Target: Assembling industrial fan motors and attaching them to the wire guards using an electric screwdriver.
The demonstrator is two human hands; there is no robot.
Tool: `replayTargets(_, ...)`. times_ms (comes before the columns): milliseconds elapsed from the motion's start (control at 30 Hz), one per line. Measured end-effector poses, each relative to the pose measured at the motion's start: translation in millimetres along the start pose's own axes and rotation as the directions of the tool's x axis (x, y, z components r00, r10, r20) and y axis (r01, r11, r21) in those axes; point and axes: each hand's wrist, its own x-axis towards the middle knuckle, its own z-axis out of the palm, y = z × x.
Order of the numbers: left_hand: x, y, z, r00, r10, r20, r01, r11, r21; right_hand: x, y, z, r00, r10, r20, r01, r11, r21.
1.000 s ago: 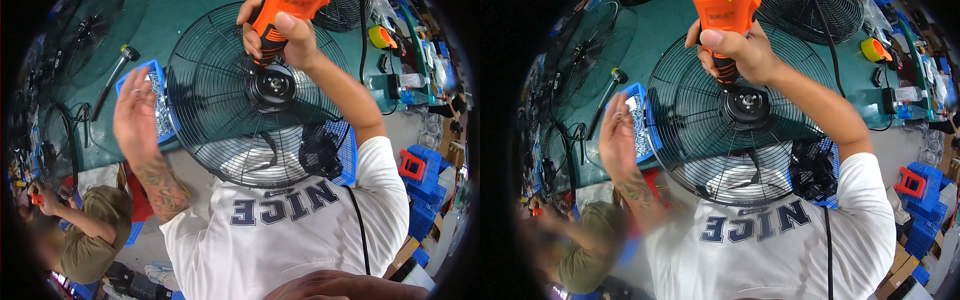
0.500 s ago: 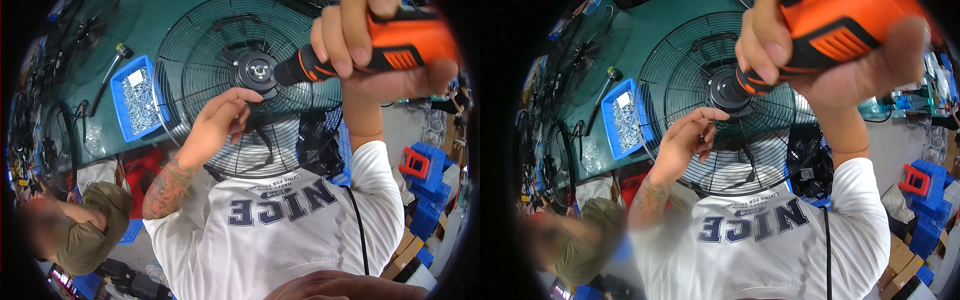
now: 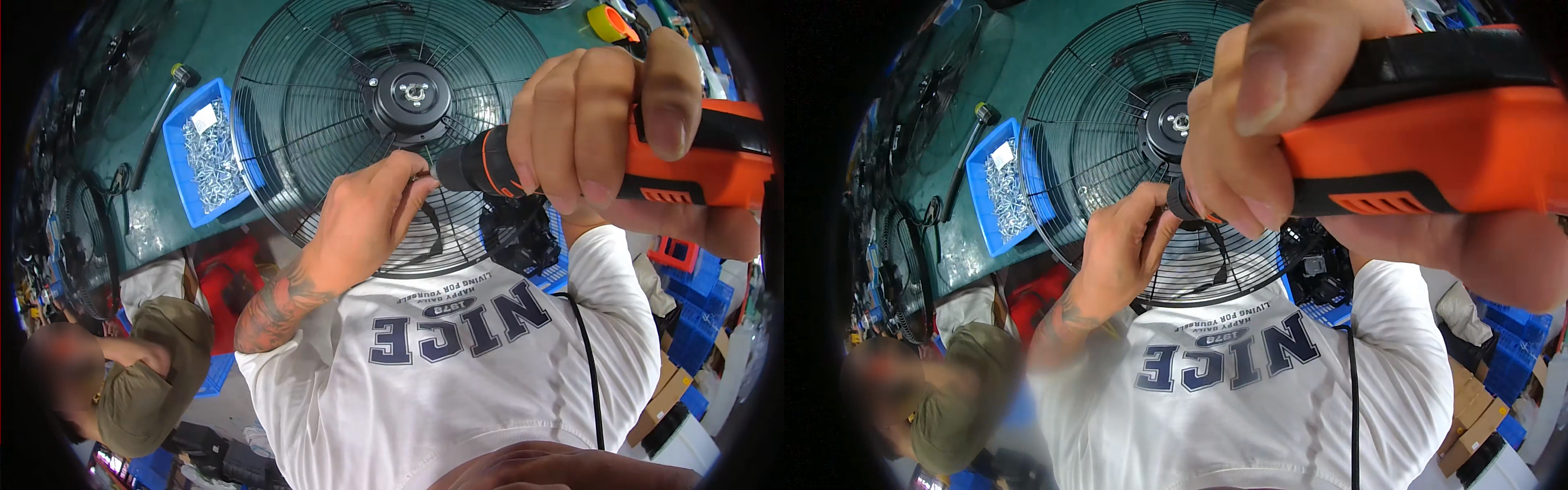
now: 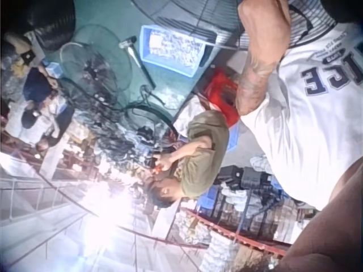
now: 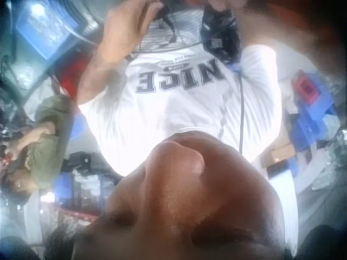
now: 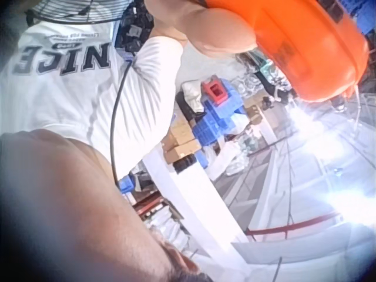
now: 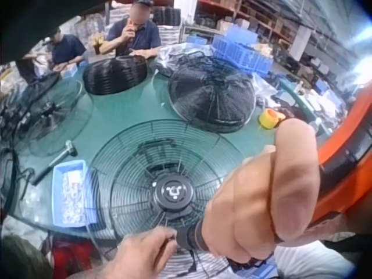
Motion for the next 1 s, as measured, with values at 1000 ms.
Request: replayTargets(1000, -1.8, -34.0, -45.7, 0.867, -0.496, 0.04, 0.314, 0.484, -0.817, -13.7, 56.5, 4.8, 0.967, 0.153, -0.204, -0.207, 0.939, -0.276)
